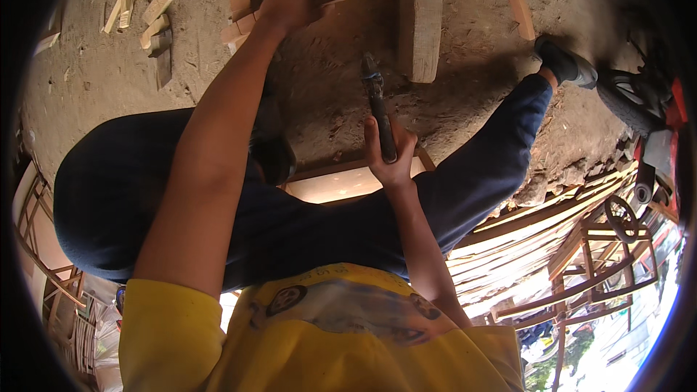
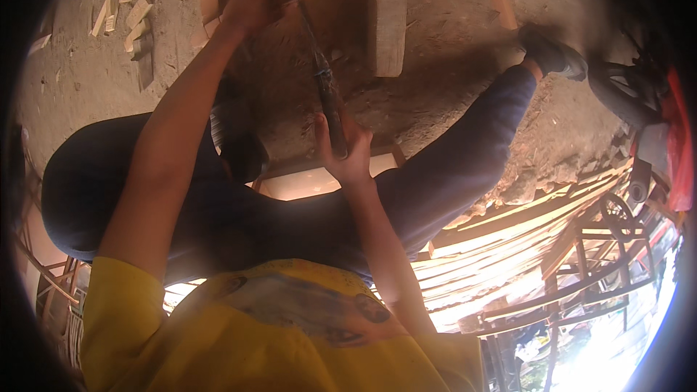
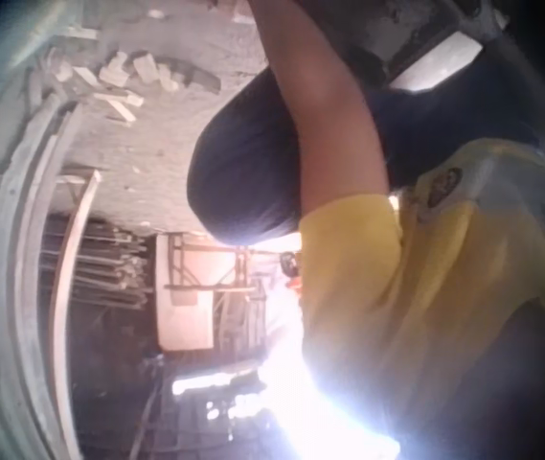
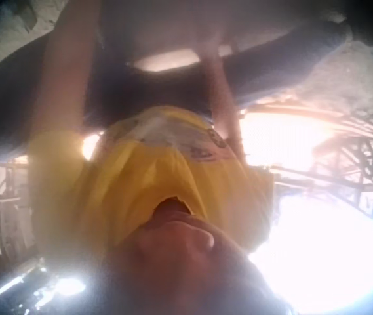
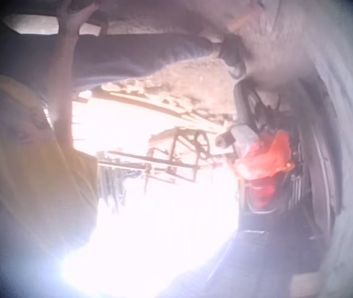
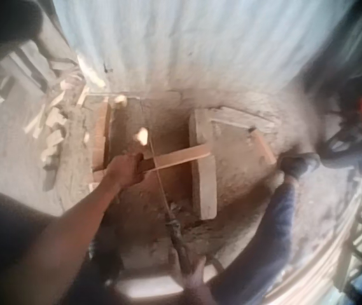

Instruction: The person sits on the ground and uses a hand saw to cut a small piece of wood held between their legs. They repeatedly saw back and forth to make a cut in the wood.

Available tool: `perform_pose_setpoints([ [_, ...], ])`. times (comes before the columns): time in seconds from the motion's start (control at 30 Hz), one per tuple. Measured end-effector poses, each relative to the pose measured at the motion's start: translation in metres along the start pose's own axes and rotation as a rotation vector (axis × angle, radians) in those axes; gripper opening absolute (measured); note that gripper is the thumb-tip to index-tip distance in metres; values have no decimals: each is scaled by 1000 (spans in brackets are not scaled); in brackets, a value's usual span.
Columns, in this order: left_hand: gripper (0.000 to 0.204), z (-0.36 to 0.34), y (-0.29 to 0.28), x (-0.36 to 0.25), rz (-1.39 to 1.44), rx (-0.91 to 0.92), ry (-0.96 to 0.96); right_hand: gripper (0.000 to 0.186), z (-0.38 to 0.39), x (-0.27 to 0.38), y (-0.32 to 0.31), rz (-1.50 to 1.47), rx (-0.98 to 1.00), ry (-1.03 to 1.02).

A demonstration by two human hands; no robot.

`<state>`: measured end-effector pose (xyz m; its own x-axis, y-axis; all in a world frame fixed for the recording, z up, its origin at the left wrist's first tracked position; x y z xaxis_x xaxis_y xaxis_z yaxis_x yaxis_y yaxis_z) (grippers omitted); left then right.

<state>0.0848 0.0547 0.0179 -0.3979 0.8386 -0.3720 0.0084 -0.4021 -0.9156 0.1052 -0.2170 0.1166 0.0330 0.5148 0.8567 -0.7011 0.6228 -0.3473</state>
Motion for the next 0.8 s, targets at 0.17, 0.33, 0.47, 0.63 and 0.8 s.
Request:
perform_pose_setpoints([
  [0.17, 39, -2, 6, 2, 0, -9, -22, 20, -38, 9, 10, 3, 45, 78],
  [0.33, 42, -7, 8, 2, 24, 48, -63, 21, -4, 10, 9, 64, -29, -33],
  [0.47, 37, 0, 7, -1, 26, 30, -45, 18, 28, -2, -5, 169, -100, -128],
  [0.63, 38, -14, 10, -1, 69, 252, -106, 16, -34, 22, 22, -73, 53, 27],
  [0.8, 33, -10, -7, -4, 55, 137, -13, 17, 18, -1, -3, 128, -64, -93],
])
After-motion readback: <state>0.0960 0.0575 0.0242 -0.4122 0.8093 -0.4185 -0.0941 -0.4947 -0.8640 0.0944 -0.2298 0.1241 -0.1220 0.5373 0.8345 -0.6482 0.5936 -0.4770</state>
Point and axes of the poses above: each hand's wrist, its own z-axis away from the middle knuckle, its own y-axis out of the palm, x = y × z, the point moved 8 cm from there along -z, towards the middle knuckle, and after that the axes turned 13 degrees about y, right-handed, at the moved point
